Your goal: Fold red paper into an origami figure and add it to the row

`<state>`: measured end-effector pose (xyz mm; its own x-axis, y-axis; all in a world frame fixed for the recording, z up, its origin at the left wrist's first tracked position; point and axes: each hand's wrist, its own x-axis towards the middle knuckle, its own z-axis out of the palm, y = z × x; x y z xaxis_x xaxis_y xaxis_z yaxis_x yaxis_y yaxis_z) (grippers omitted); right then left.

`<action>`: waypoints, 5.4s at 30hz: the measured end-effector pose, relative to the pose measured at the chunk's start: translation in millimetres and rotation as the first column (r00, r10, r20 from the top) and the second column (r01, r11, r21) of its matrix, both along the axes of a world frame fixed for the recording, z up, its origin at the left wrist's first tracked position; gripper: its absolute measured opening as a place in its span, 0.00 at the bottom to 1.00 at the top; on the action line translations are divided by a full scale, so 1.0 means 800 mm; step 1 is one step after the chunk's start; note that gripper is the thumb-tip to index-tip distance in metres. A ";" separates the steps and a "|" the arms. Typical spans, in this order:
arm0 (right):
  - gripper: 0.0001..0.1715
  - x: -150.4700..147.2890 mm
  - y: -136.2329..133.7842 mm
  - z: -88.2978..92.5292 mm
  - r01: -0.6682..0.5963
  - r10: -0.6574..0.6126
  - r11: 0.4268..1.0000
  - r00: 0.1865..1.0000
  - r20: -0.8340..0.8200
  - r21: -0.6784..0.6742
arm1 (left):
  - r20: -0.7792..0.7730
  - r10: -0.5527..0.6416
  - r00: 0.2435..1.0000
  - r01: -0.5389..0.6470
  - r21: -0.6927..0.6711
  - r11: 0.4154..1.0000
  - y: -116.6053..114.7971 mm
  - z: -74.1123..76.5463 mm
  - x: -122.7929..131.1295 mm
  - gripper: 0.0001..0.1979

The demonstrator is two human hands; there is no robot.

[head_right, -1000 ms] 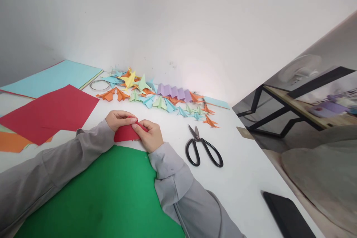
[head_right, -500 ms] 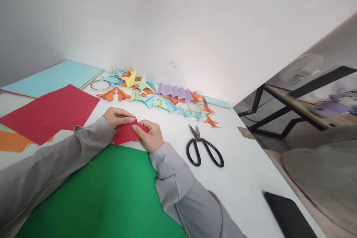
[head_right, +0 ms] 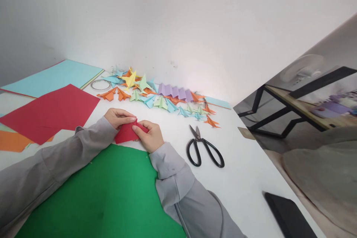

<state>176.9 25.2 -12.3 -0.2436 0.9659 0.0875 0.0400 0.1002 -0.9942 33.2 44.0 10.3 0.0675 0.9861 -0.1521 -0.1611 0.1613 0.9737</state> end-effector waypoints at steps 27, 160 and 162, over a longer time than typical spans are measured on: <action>0.14 0.000 0.001 0.006 0.056 -0.097 0.976 0.978 0.187 0.211 | 0.136 -0.029 0.990 0.027 0.017 0.999 0.010 -0.018 -0.002 0.21; 0.13 -0.002 0.004 0.001 0.022 -0.026 0.996 0.999 -0.043 -0.091 | -0.055 0.012 0.998 -0.004 0.154 0.988 0.000 -0.016 0.005 0.13; 0.13 -0.001 0.004 0.000 0.021 -0.023 0.996 0.999 -0.029 -0.089 | -0.060 0.014 0.998 -0.004 0.160 0.987 -0.001 -0.017 0.006 0.13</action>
